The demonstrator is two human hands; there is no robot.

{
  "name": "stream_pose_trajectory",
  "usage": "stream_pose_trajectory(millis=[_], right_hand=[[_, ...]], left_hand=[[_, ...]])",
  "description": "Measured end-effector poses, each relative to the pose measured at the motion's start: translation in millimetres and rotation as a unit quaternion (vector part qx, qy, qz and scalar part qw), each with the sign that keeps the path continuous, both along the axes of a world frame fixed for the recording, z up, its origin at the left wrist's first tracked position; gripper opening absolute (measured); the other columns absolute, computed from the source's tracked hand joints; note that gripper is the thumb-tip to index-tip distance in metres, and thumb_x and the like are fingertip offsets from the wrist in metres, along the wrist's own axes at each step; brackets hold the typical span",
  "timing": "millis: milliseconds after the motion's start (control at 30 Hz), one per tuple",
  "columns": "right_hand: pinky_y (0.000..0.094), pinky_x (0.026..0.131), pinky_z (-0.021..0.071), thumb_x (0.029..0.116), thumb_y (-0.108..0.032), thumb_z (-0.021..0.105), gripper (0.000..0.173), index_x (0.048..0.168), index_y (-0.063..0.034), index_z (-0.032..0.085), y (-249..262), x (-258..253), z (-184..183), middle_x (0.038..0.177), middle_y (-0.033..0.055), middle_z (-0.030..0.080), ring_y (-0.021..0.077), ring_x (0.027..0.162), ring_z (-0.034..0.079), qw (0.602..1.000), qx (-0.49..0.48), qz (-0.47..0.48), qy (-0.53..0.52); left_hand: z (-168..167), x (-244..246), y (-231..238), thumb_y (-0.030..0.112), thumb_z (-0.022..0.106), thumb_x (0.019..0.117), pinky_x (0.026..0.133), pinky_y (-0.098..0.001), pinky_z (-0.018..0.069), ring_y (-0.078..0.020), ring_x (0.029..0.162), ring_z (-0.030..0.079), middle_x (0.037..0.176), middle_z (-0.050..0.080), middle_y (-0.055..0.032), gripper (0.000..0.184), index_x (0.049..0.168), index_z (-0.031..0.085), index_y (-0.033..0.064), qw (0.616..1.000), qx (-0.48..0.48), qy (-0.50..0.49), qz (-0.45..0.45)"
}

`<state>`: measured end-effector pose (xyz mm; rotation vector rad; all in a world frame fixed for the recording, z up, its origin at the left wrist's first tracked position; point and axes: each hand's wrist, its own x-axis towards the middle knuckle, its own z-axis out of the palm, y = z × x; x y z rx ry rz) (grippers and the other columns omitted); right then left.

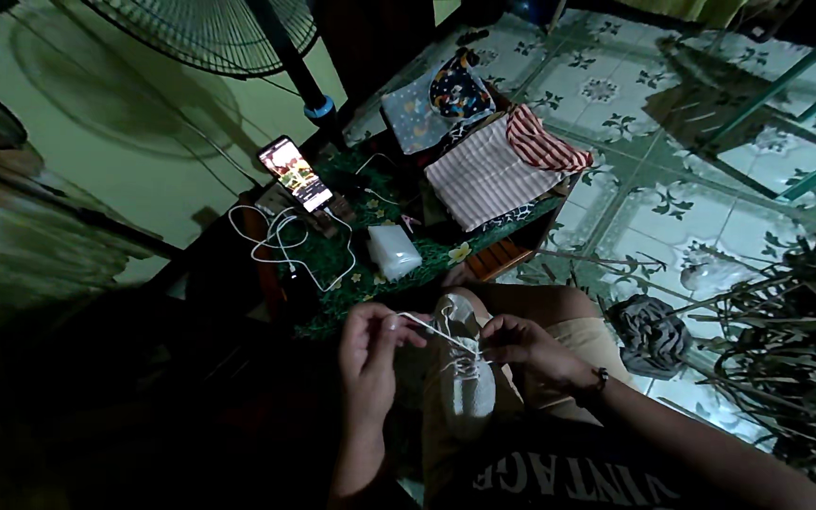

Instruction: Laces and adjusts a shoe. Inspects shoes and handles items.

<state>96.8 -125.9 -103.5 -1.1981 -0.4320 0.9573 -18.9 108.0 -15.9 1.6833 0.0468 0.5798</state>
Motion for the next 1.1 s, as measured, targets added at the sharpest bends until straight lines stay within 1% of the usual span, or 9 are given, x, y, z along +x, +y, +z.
stream_pose_trajectory(millis=[100,200,300,400,500,567,700,833,1100], right_hand=[[0.0319,0.077,0.0589,0.0891,-0.002,0.069,0.031,0.118,-0.0021,0.06,1.2,0.5,2.3,0.1,0.0059,0.07,0.0141,0.085,0.068,1.0,0.012,0.01,0.005],[0.0321,0.078,0.0587,0.0902,-0.002,0.068,0.033,0.121,-0.0025,0.058,2.4,-1.5,1.4,0.1,0.0059,0.07,0.0148,0.086,0.068,0.999,0.023,0.022,0.0],[0.0321,0.08,0.0587,0.0934,-0.003,0.065,0.035,0.127,-0.002,0.057,2.4,-4.1,-2.3,0.102,0.0056,0.069,0.0144,0.088,0.068,0.998,0.036,0.036,-0.028],[0.0308,0.081,0.0577,0.0964,-0.006,0.064,0.04,0.135,-0.0023,0.058,2.5,-5.3,-4.2,0.102,0.0047,0.068,0.0121,0.088,0.066,0.995,0.028,0.053,-0.085],[0.0285,0.078,0.0579,0.0968,-0.013,0.067,0.045,0.14,-0.0038,0.058,4.5,-7.3,-5.7,0.104,0.0066,0.067,0.0099,0.084,0.065,0.984,-0.015,0.058,-0.169],[0.026,0.079,0.0564,0.096,-0.014,0.068,0.044,0.137,-0.0032,0.059,5.0,-7.6,-6.2,0.11,0.0095,0.064,0.0091,0.086,0.063,0.974,-0.048,0.061,-0.212],[0.0257,0.072,0.0551,0.0939,-0.012,0.068,0.036,0.126,-0.0009,0.059,5.7,-6.4,-5.6,0.093,0.0056,0.064,0.008,0.077,0.062,0.972,-0.076,0.063,-0.212],[0.0247,0.07,0.054,0.094,-0.014,0.069,0.033,0.123,-0.002,0.058,5.1,-5.3,-5.5,0.089,0.0034,0.062,0.0073,0.075,0.061,0.975,-0.09,0.067,-0.194],[0.027,0.072,0.0553,0.0929,-0.014,0.071,0.035,0.123,-0.0023,0.057,4.8,-4.3,-8.8,0.09,0.0042,0.063,0.0089,0.076,0.062,0.976,-0.097,0.064,-0.183]], left_hand=[[14.1,-3.7,5.8,0.025,0.041,0.1105,0.072,-0.0394,0.0646,-0.0282,0.078,0.076,0.098,0.075,-0.0136,0.016,0.115,0.052,0.0145,0.998,-0.055,-0.035,-0.006],[23.5,-7.4,8.2,0.027,0.041,0.1106,0.078,-0.0449,0.0646,-0.0335,0.083,0.076,0.094,0.075,-0.0157,0.016,0.115,0.052,0.0163,0.992,-0.109,-0.063,-0.02],[29.6,-10.4,9.9,0.028,0.042,0.1102,0.081,-0.0459,0.0644,-0.0348,0.087,0.077,0.095,0.076,-0.0167,0.017,0.116,0.053,0.017,0.989,-0.129,-0.076,-0.016],[31.2,-10.3,9.6,0.028,0.043,0.1101,0.083,-0.0467,0.064,-0.035,0.088,0.077,0.096,0.076,-0.0172,0.016,0.115,0.053,0.0171,0.989,-0.123,-0.08,-0.008],[28.4,-8.8,7.3,0.028,0.045,0.1094,0.085,-0.0487,0.0634,-0.0364,0.088,0.076,0.097,0.075,-0.0182,0.016,0.115,0.054,0.0156,0.988,-0.133,-0.083,-0.014],[27.9,-8.1,6.0,0.026,0.045,0.1095,0.086,-0.0487,0.0631,-0.0362,0.089,0.076,0.097,0.075,-0.018,0.015,0.115,0.055,0.0157,0.987,-0.131,-0.088,-0.016],[31.1,-8.0,5.7,0.026,0.046,0.1092,0.086,-0.0478,0.0632,-0.034,0.09,0.076,0.096,0.076,-0.0152,0.013,0.114,0.055,0.0179,0.986,-0.123,-0.112,0.0],[29.3,-8.9,7.4,0.026,0.045,0.1094,0.087,-0.0479,0.0628,-0.0345,0.09,0.076,0.097,0.076,-0.0157,0.013,0.114,0.055,0.0176,0.986,-0.119,-0.118,0.006],[23.4,-6.5,13.0,0.026,0.047,0.1089,0.086,-0.0479,0.0634,-0.0316,0.091,0.076,0.1,0.076,-0.0108,0.012,0.113,0.056,0.0207,0.985,-0.107,-0.128,0.041]])
